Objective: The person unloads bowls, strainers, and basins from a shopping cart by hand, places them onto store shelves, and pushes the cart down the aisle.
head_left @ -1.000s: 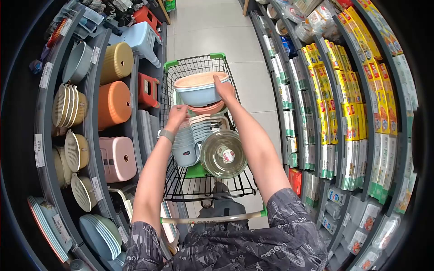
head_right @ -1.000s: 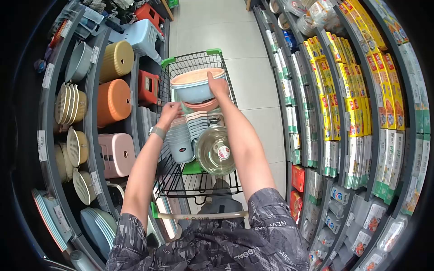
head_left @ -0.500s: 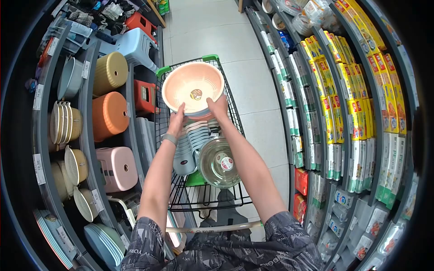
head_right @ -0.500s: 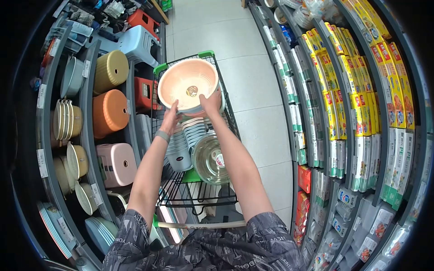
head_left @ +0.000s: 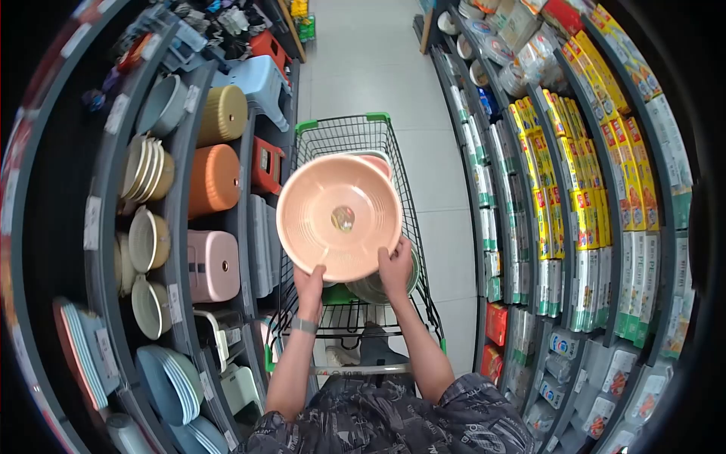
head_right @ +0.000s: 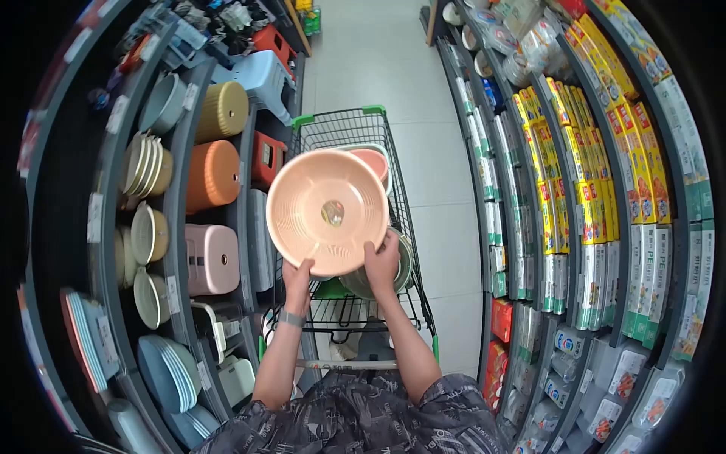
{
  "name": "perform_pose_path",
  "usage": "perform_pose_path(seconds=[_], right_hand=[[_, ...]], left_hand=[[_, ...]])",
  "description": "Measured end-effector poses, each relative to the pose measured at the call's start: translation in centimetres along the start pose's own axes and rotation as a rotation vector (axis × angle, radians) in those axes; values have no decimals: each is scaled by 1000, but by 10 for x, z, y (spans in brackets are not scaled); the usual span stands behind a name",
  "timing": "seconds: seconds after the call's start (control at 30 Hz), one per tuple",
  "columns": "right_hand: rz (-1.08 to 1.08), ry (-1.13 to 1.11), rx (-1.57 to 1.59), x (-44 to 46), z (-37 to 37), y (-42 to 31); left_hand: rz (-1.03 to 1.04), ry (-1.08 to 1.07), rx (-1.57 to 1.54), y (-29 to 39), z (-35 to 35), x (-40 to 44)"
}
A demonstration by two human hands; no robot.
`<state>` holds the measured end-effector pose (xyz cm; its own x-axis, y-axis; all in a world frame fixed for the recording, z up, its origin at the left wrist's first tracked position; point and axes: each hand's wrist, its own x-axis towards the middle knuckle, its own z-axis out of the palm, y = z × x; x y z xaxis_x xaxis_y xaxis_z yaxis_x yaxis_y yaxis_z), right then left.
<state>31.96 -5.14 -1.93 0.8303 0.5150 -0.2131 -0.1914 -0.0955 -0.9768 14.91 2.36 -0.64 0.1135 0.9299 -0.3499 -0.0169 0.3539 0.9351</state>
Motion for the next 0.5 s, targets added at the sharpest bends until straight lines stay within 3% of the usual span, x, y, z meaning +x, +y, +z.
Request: perform_pose_path(seconds=[0.17, 0.3, 0.4, 0.5], right_hand=[[-74, -128, -255, -59, -44, -30], [-4, -282, -202, -105, -58, -59], [-122, -416, -94, -140, -50, -71], [-150, -537, -57, -186, -29, -94]], left_hand=[[-74, 16, 95, 19, -76, -96], [51, 23, 103, 26, -138, -165], [87, 32, 37, 55, -167, -215], [220, 192, -9, 59, -199, -247]])
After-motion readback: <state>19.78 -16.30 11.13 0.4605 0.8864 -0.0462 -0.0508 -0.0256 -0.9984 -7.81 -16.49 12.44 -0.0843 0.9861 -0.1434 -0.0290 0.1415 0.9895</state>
